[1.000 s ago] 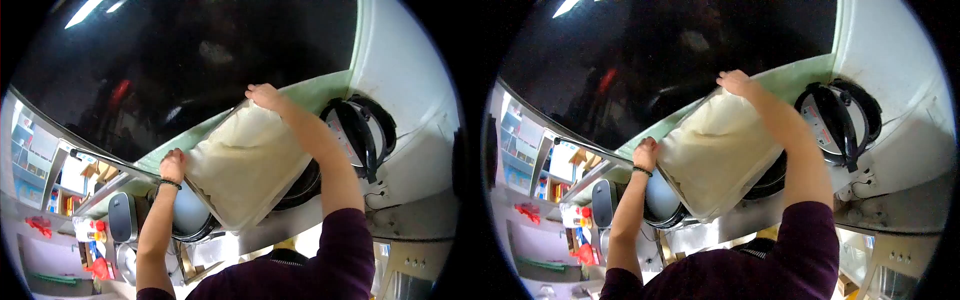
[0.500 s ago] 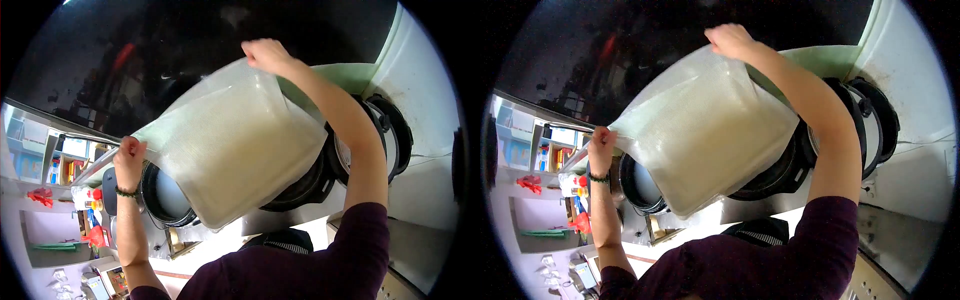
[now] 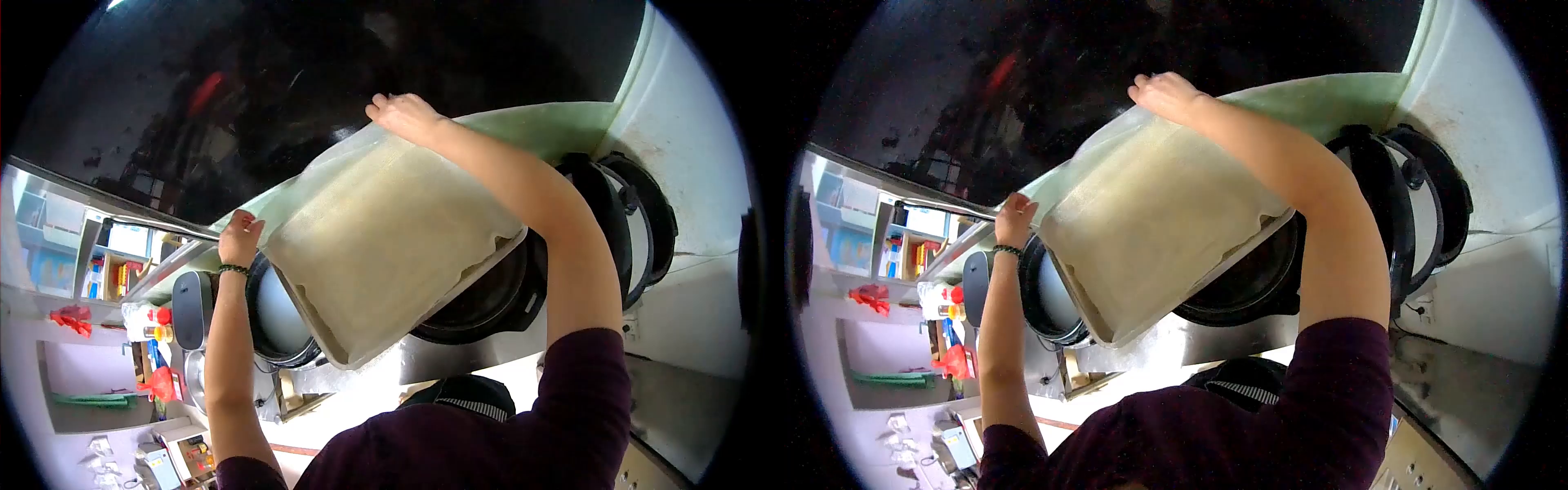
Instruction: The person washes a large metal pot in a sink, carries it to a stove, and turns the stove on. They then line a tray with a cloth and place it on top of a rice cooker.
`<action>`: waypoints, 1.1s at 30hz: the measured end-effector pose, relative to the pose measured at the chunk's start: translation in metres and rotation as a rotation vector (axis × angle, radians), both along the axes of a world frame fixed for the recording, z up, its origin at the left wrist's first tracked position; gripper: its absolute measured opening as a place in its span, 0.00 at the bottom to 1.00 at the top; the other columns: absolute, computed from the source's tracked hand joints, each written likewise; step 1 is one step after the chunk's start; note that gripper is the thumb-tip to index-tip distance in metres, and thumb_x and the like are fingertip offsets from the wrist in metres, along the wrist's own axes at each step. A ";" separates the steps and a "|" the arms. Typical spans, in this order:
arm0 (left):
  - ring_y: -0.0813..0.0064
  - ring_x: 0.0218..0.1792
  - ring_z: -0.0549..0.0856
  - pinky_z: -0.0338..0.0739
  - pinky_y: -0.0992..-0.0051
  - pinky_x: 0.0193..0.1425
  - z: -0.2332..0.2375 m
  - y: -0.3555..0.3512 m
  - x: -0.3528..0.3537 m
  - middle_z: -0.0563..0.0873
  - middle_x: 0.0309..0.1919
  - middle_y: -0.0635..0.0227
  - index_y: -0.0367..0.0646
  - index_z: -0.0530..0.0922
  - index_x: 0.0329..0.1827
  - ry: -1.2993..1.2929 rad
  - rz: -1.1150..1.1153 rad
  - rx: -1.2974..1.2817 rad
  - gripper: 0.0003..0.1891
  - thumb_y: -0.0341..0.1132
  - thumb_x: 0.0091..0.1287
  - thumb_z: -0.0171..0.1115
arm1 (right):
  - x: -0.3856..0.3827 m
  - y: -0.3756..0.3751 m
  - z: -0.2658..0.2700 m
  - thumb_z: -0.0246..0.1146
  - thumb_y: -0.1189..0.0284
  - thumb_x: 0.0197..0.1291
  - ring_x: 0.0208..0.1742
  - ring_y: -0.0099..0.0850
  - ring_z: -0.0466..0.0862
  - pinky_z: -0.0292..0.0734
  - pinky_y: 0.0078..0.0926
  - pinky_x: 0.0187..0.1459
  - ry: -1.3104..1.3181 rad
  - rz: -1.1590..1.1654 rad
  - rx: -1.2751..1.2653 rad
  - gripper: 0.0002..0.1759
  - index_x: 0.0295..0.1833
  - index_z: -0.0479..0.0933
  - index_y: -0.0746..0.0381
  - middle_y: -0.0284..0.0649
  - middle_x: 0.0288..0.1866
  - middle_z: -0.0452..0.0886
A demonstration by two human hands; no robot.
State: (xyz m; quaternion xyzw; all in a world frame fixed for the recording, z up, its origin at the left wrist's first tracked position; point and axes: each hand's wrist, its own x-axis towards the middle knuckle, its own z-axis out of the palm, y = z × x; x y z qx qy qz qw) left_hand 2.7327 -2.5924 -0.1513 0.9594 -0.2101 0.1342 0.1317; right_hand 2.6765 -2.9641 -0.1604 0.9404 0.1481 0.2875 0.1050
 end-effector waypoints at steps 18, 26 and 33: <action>0.60 0.39 0.80 0.74 0.69 0.41 0.011 -0.052 -0.235 0.80 0.40 0.58 0.38 0.73 0.48 0.413 -0.776 0.074 0.24 0.39 0.48 0.67 | -0.156 -0.024 0.035 0.63 0.62 0.44 0.43 0.35 0.77 0.69 0.36 0.49 1.300 0.231 0.252 0.22 0.44 0.74 0.63 0.43 0.42 0.77; 0.62 0.38 0.79 0.74 0.68 0.37 -0.024 -0.055 -0.245 0.80 0.37 0.60 0.39 0.75 0.44 0.300 -0.653 0.112 0.15 0.37 0.56 0.58 | -0.210 -0.035 -0.011 0.62 0.58 0.46 0.56 0.36 0.70 0.38 0.49 0.66 0.933 0.294 0.088 0.29 0.51 0.69 0.65 0.44 0.50 0.72; 0.64 0.27 0.80 0.74 0.70 0.31 -0.013 -0.058 -0.254 0.80 0.27 0.64 0.43 0.76 0.34 0.157 -0.580 0.159 0.09 0.36 0.53 0.61 | -0.211 -0.034 -0.005 0.65 0.60 0.39 0.35 0.35 0.76 0.56 0.33 0.50 0.885 0.243 0.111 0.15 0.30 0.78 0.58 0.38 0.26 0.77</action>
